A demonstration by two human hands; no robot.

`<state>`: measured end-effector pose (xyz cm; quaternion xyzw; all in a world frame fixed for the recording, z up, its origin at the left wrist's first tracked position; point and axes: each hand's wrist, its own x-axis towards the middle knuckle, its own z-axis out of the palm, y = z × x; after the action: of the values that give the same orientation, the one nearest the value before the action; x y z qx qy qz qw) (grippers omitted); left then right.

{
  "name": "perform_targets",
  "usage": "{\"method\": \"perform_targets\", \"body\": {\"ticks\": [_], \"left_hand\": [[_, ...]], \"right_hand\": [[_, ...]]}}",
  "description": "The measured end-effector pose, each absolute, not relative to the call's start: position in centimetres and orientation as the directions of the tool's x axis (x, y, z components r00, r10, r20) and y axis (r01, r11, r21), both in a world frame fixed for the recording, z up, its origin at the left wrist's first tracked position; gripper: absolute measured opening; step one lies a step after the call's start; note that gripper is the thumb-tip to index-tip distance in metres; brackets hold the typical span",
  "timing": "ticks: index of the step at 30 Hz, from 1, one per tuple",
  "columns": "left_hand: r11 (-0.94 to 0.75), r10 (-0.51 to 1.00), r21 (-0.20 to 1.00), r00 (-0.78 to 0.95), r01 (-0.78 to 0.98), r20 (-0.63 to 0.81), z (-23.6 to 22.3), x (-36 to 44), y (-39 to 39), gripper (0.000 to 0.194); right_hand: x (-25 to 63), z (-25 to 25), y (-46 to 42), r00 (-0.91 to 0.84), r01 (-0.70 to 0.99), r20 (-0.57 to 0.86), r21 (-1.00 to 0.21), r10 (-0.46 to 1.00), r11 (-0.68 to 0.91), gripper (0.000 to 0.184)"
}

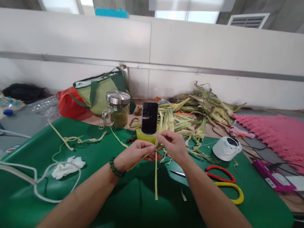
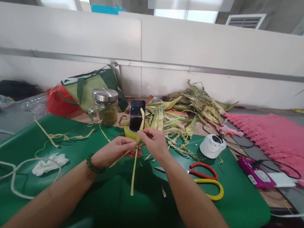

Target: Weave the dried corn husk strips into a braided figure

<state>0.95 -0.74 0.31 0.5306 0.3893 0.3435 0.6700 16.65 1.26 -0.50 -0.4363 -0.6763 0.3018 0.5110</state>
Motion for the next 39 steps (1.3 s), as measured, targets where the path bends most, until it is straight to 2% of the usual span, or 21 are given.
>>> {"method": "perform_targets", "body": {"ticks": [4,7,11,15,19,23,25,27,29,32,35,37,39], "left_hand": [[0.245,0.879,0.962,0.447,-0.119,-0.168,0.6,0.8,-0.7,0.042],[0.217,0.91,0.962,0.392,-0.167,-0.138,0.7,0.6,-0.5,0.041],[0.112,0.95,0.979,0.309,-0.172,-0.054,0.6,0.5,-0.3,0.039],[0.025,0.98,0.978,0.197,-0.209,0.017,0.4,0.7,-0.1,0.036],[-0.013,0.995,0.949,0.093,-0.316,0.044,0.4,1.0,-0.1,0.033],[0.056,0.996,0.929,0.079,-0.366,-0.029,0.7,1.1,-0.2,0.034],[0.069,0.996,0.923,0.073,-0.379,-0.044,0.8,1.1,-0.3,0.033],[0.066,0.997,0.921,0.063,-0.385,-0.045,0.9,1.1,-0.3,0.031],[0.059,0.998,0.923,0.048,-0.381,-0.044,1.0,1.0,-0.3,0.029],[0.053,0.998,0.933,0.036,-0.356,-0.043,1.2,0.7,-0.2,0.026],[0.054,0.998,0.939,0.036,-0.339,-0.044,1.3,0.3,0.1,0.023],[0.055,0.998,0.937,0.026,-0.344,-0.05,1.2,0.0,0.4,0.02],[0.05,0.999,0.934,0.015,-0.354,-0.048,1.1,-0.1,0.6,0.018]], "right_hand": [[17.3,0.1,1.0,0.006,0.385,0.608,-0.734,0.794,0.56,0.02],[17.8,0.5,0.8,0.048,0.431,0.659,-0.691,0.75,0.58,0.033],[17.7,0.4,0.7,-0.089,0.45,0.477,-0.764,0.874,0.462,0.047],[16.8,0.0,0.6,-0.199,0.411,0.293,-0.841,0.935,0.351,0.03],[17.1,0.2,1.0,-0.215,0.262,0.256,-0.914,0.942,0.309,0.028],[18.5,0.8,1.8,-0.104,0.075,0.225,-0.969,0.969,0.233,0.033],[19.0,1.0,1.9,-0.104,0.054,0.213,-0.974,0.972,0.219,0.034],[19.3,1.1,1.9,-0.151,0.099,0.227,-0.965,0.962,0.243,0.033],[19.7,1.0,2.0,-0.211,0.221,0.263,-0.925,0.941,0.308,0.028],[21.1,0.8,2.4,-0.355,0.511,0.269,-0.747,0.895,0.427,0.008],[22.4,0.0,3.2,-0.459,0.719,0.103,-0.541,0.882,0.437,0.03],[22.8,-0.7,3.8,-0.464,0.773,0.003,-0.487,0.886,0.407,0.034],[22.9,-1.4,4.3,-0.458,0.787,-0.039,-0.482,0.888,0.384,0.035]]}}
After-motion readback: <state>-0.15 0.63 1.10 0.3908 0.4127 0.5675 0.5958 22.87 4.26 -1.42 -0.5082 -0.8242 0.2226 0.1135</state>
